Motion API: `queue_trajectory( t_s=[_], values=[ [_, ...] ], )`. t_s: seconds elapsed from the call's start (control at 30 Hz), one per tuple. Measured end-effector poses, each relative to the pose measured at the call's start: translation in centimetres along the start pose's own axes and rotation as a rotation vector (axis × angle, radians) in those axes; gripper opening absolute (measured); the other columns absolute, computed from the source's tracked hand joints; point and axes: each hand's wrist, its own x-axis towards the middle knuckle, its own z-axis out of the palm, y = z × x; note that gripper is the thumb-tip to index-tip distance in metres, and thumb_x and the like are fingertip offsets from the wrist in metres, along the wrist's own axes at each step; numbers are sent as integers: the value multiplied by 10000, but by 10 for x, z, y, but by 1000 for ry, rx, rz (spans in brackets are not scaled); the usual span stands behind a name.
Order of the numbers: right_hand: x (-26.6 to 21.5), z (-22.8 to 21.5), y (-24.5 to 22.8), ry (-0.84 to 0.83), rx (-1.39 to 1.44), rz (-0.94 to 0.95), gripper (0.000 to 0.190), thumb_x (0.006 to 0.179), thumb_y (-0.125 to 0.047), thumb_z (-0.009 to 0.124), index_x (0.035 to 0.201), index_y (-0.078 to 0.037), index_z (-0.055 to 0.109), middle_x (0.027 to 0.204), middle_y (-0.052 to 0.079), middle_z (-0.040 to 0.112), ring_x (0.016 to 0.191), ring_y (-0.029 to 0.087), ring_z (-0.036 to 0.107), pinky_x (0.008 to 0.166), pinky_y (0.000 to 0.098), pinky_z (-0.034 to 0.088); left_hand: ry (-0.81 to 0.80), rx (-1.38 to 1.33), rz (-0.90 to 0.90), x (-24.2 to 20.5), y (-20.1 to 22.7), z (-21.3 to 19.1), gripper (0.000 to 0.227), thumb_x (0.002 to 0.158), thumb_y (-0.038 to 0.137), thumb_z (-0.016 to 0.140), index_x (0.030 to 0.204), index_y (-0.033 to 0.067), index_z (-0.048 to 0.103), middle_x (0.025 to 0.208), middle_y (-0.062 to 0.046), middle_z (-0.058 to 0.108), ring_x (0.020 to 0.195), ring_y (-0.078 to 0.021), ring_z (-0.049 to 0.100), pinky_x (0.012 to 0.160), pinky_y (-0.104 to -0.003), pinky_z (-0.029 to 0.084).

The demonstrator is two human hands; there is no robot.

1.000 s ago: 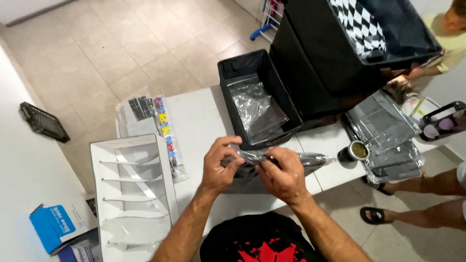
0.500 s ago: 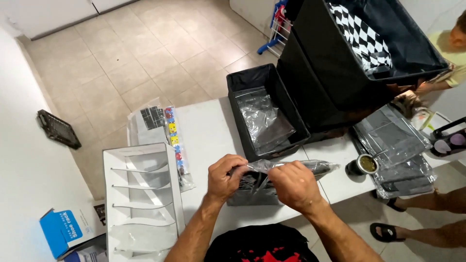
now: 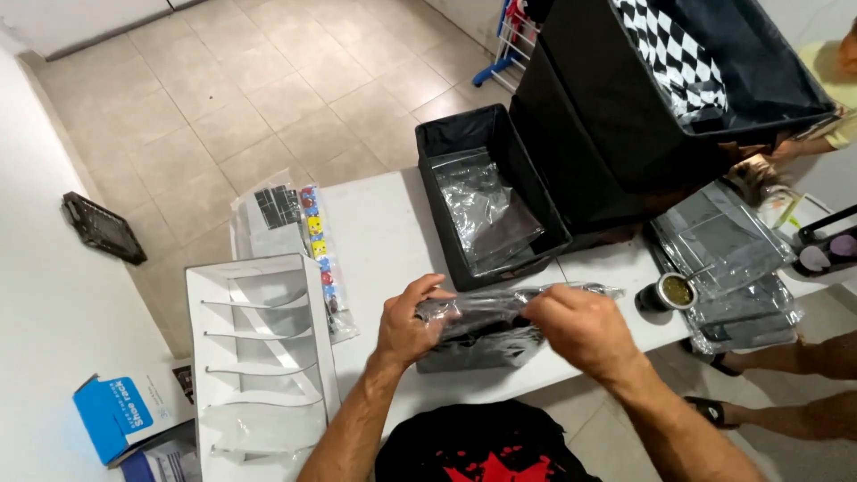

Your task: Assembling collapsible fabric storage boxes by unfolding them and inserting rigid base panels.

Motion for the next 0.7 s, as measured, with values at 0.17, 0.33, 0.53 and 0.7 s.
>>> queue_trajectory(
  t_s=[0.17, 0.33, 0.53, 0.7],
  values=[
    [43, -59, -19, -198, -120, -5, 192, 863, -284, 768, 982, -153, 693, 769, 22, 697, 669, 270, 721, 603, 385, 593, -7, -16, 18, 1, 6, 2, 452, 834, 202, 849, 1220, 52, 668, 894, -88, 822, 815, -272, 791, 751, -409, 622],
    [10, -50, 13, -529, -323, -35, 117, 908, -264, 677, 799, -222, 689, 683, -65, 657, 695, 189, 710, 649, 322, 541, -12, -73, -9, -3, 1, -6, 474, 875, 318, 801, 1235, 43, 663, 913, -111, 821, 814, -283, 788, 732, -435, 612],
    [23, -76, 8, -398, -244, 88, 72, 936, -265, 628, 900, -204, 633, 732, 12, 687, 714, 269, 718, 643, 400, 581, -12, -74, -12, 3, 0, -10, 502, 817, 235, 873, 1218, 26, 655, 891, -131, 814, 787, -286, 784, 721, -426, 617],
    [27, -76, 15, -440, -124, 249, 218, 846, -291, 740, 1044, -229, 675, 778, 39, 718, 811, 289, 745, 706, 457, 602, 2, -55, -25, 7, 1, -4, 453, 826, 207, 867, 1201, 40, 675, 888, -106, 814, 816, -264, 785, 740, -386, 607]
  ],
)
